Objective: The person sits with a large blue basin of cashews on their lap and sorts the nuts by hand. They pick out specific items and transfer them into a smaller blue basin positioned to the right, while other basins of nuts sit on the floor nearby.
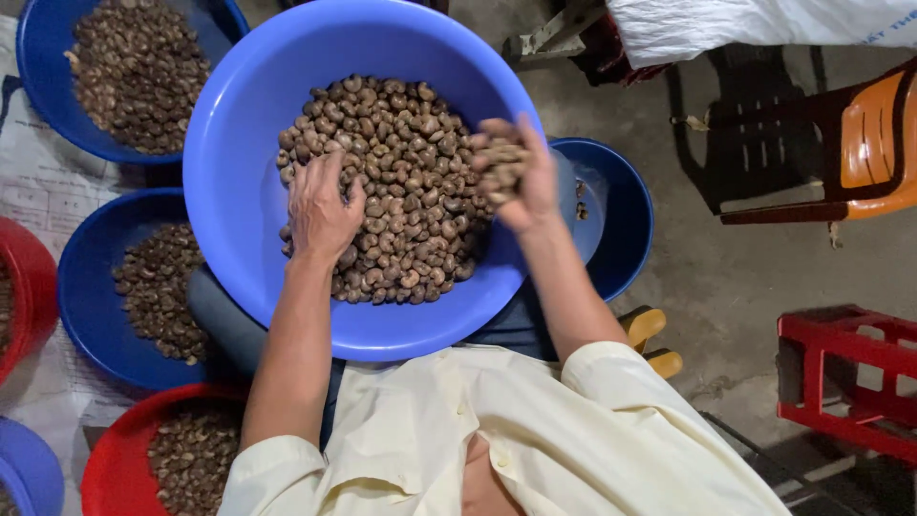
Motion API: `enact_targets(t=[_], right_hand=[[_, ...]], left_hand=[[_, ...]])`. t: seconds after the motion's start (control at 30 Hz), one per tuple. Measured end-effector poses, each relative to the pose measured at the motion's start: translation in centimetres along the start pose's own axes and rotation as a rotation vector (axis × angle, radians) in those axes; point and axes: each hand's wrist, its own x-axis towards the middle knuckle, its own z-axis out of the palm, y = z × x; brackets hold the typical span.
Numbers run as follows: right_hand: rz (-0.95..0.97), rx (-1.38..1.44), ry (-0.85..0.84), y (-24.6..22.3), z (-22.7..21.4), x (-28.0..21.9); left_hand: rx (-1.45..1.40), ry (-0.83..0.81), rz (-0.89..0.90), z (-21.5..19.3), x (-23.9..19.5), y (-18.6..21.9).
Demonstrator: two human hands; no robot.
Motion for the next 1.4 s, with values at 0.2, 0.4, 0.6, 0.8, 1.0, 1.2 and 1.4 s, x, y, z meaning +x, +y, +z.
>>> enact_targets(t=[0.2,0.4,0.6,0.8,1.0,1.2,1.4], right_hand=[[-0.157,0.226,0.05,-7.9,-10.4,-5.3],[-0.219,0.257,0.48,-4.4,-23.7,-4.7],[-0.049,0.361,0.639,2.9,-34.8,-1.5],[0.043,0.231,0.498,5.0,-39.0,-0.1],[-0.213,0.208,0.575,5.7,-35.5,-1.1],[-0.106,0.047,0.617,4.1,-37.1,1.4],[-0.446,-0.262,0.537,-0.3,-19.9,-2.7]], left_hand=[[0.0,-0.052,-0.064,-0.5,1.2,1.2],[-0.116,-0.238,-0.248,0.7,2.4,0.8],[0.096,-0.374,-0.132,1.5,2.6,3.8],[0.074,-0.6,-0.21,1.6,1.6,3.6],[0.159,-0.731,-0.165,1.1,0.2,4.4],[0.17,-0.868,-0.126,-0.7,-1.3,5.2],[-0.079,-0.958,-0.191,-6.0,-0.3,8.1]])
